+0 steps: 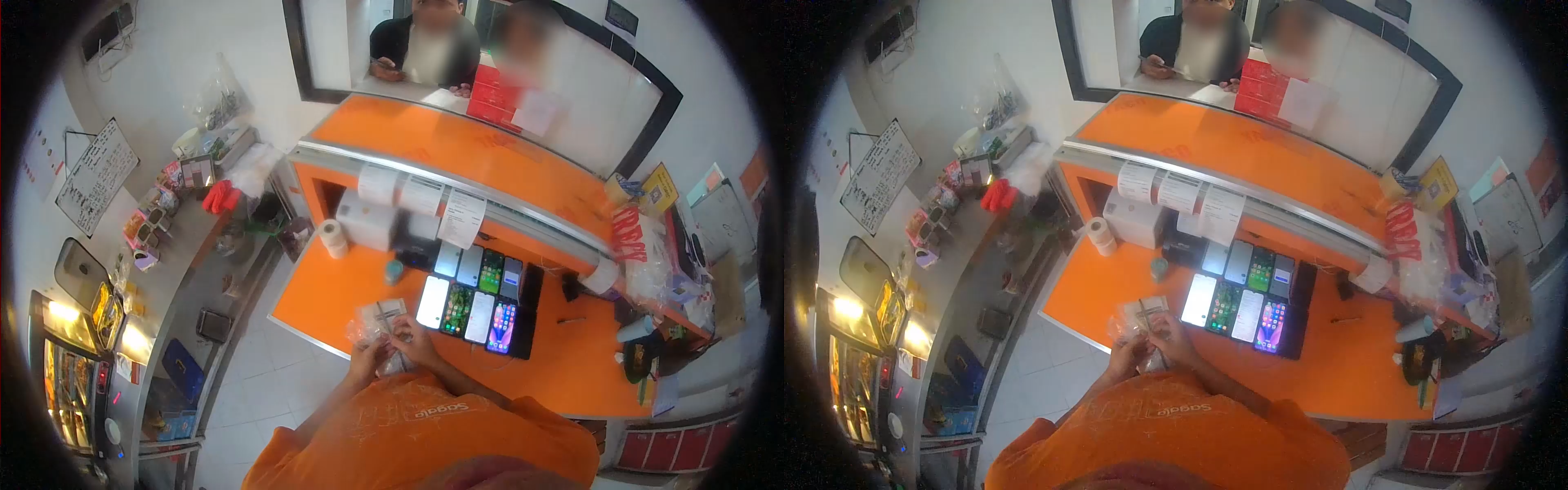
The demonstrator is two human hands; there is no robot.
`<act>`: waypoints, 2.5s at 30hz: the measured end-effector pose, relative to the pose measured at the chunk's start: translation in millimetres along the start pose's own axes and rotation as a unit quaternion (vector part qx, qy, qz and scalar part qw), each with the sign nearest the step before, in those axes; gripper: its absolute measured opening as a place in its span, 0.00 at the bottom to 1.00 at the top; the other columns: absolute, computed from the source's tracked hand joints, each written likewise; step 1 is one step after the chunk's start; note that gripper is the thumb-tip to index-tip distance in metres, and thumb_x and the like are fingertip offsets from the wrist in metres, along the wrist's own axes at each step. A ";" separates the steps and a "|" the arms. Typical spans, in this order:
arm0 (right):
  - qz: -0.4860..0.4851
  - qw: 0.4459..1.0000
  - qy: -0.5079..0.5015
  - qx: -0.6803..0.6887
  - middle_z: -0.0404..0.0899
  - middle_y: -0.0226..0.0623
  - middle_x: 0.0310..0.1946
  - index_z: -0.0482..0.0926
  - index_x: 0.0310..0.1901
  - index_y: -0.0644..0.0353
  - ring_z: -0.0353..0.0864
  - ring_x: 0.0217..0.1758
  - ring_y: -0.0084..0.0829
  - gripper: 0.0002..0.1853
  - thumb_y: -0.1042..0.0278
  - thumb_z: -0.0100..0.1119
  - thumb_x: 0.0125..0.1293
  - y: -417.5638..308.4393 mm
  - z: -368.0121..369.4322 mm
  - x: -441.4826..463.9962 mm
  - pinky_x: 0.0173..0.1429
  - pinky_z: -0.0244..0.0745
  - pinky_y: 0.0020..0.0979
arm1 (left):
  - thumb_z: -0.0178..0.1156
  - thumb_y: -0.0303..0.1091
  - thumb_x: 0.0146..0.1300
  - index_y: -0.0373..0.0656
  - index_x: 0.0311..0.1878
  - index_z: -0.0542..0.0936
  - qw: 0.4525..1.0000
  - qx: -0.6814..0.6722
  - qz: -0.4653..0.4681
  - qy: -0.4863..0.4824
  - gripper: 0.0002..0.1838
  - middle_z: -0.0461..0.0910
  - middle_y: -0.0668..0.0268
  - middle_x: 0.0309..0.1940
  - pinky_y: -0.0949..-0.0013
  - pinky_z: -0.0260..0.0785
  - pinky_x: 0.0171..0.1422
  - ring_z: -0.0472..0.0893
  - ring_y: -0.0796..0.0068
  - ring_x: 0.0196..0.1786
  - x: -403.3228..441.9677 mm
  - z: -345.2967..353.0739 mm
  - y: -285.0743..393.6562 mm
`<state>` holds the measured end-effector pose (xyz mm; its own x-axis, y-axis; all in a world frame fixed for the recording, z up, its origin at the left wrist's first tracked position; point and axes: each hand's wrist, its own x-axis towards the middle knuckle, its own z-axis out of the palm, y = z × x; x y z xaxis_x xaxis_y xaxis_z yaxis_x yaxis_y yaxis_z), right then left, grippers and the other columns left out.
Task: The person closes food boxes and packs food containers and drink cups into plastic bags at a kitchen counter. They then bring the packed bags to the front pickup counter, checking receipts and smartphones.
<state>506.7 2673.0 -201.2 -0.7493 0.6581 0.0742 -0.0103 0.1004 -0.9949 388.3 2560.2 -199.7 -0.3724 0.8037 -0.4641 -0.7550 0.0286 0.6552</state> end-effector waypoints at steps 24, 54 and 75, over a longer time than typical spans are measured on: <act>0.052 0.998 0.008 0.029 0.77 0.32 0.42 0.71 0.52 0.62 0.80 0.45 0.25 0.16 0.78 0.62 0.63 -20.2 3.8 -3.1 0.48 0.77 0.27 | 0.59 0.32 0.70 0.33 0.51 0.77 0.999 0.033 -0.005 0.001 0.13 0.82 0.60 0.44 0.70 0.79 0.49 0.84 0.71 0.43 -4.4 -2.4 6.4; 0.077 0.927 -0.330 0.161 0.80 0.35 0.36 0.70 0.53 0.61 0.84 0.42 0.29 0.12 0.76 0.57 0.70 -91.5 264.5 165.0 0.47 0.79 0.30 | 0.68 0.31 0.60 0.34 0.36 0.86 0.841 0.443 0.288 0.116 0.09 0.87 0.59 0.31 0.67 0.74 0.37 0.84 0.72 0.32 -50.6 -231.0 268.2; -0.159 0.845 -0.483 -0.164 0.84 0.45 0.43 0.80 0.51 0.59 0.83 0.46 0.36 0.26 0.51 0.72 0.55 -36.8 872.8 593.4 0.53 0.75 0.37 | 0.69 0.33 0.60 0.32 0.39 0.85 0.734 0.239 0.238 0.590 0.12 0.85 0.65 0.32 0.69 0.72 0.39 0.80 0.79 0.36 -173.0 -525.5 474.4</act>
<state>-515.4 2408.5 -180.3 -0.9357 -0.3423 0.0853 -0.2473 0.4639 -0.8507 -189.1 2122.4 -121.9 -0.9535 -0.2748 -0.1239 -0.2175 0.3425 0.9140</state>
